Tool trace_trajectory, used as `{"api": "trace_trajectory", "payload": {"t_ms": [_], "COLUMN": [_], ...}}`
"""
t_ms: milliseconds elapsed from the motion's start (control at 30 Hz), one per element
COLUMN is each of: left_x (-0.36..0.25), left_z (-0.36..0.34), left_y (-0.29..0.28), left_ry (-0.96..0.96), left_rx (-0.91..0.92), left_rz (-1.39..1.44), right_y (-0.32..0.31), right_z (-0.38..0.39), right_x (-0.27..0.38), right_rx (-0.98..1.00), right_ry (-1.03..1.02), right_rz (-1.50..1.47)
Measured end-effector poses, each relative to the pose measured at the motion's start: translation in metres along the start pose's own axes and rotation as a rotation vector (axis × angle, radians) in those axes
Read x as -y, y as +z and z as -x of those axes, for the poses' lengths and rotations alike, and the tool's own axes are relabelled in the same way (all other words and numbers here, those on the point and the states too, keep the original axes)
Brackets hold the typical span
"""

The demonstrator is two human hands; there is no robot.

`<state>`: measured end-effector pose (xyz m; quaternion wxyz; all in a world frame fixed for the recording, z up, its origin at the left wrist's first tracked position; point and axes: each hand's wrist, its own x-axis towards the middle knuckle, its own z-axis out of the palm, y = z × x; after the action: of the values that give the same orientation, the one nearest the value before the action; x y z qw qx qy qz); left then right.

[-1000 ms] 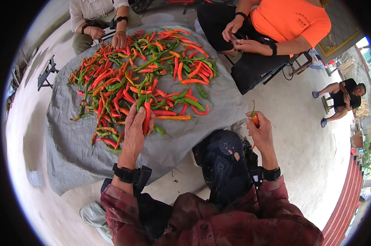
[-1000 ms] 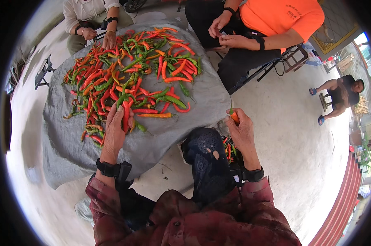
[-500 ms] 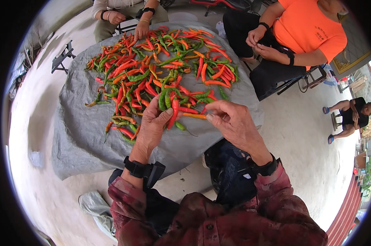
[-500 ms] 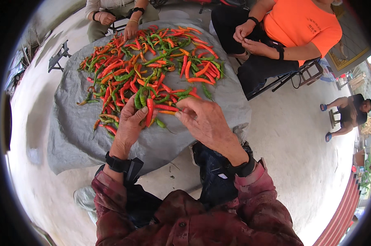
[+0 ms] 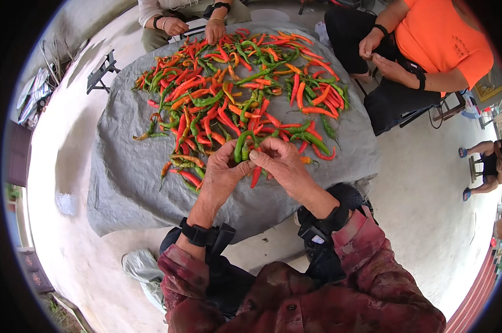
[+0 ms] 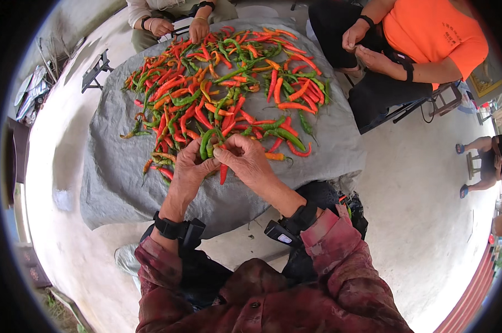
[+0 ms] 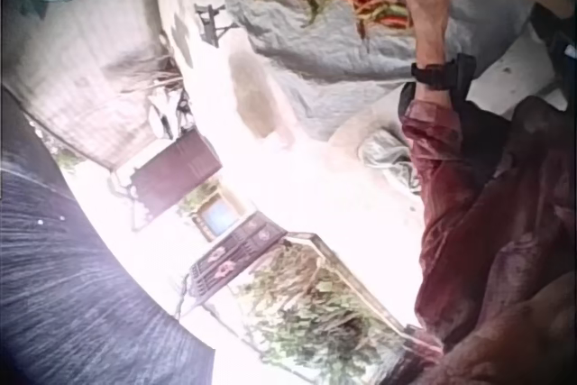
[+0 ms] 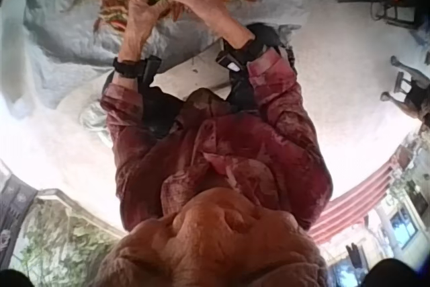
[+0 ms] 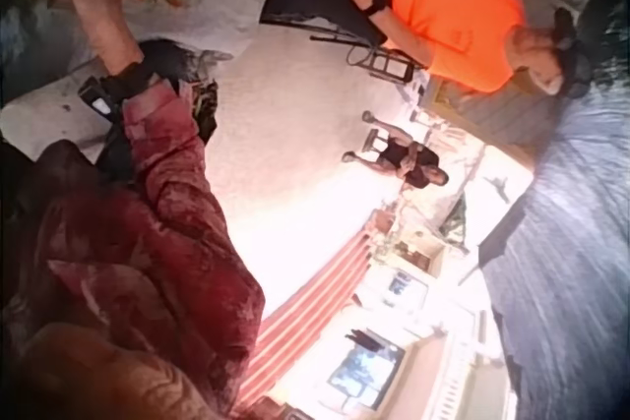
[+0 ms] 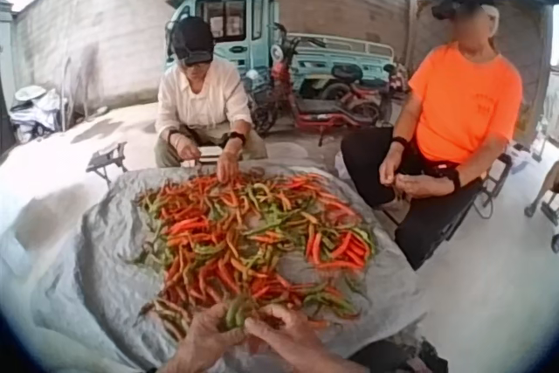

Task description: The person sorts through a pile of peppers on a tarp, picking them up one at a time to pull off their stems before dropping them into a black bag.

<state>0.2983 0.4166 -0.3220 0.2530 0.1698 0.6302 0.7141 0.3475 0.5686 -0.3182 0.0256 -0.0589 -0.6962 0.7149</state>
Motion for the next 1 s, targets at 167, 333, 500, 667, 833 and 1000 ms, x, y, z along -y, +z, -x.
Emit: {"api": "trace_trajectory", "payload": {"t_ms": [167, 333, 500, 667, 833, 1000], "left_x": [-0.013, -0.005, -0.002, 0.003, -0.006, -0.007], "left_z": [0.000, -0.003, 0.002, 0.010, 0.020, 0.013], "left_y": [0.000, -0.002, 0.001, 0.004, -0.001, -0.031], "left_ry": [-0.031, 0.683, 0.480, 0.094, -0.128, -0.001], "left_rx": [-0.113, -0.453, -0.204, -0.066, -0.029, -0.251], "left_rz": [-0.053, -1.170, -0.672, 0.056, 0.400, 0.553], "right_y": [-0.015, -0.022, -0.009, -0.003, -0.011, -0.020], "right_z": [0.005, 0.008, 0.013, 0.014, 0.012, 0.012], "right_x": [0.003, 0.012, 0.009, 0.012, 0.012, 0.022], "right_rx": [0.011, 0.115, 0.290, 0.346, 0.457, 0.436], "right_ry": [0.123, 0.159, 0.107, 0.152, 0.240, 0.105], "right_rz": [-0.223, -0.235, -0.008, 0.001, -0.153, -0.724]}}
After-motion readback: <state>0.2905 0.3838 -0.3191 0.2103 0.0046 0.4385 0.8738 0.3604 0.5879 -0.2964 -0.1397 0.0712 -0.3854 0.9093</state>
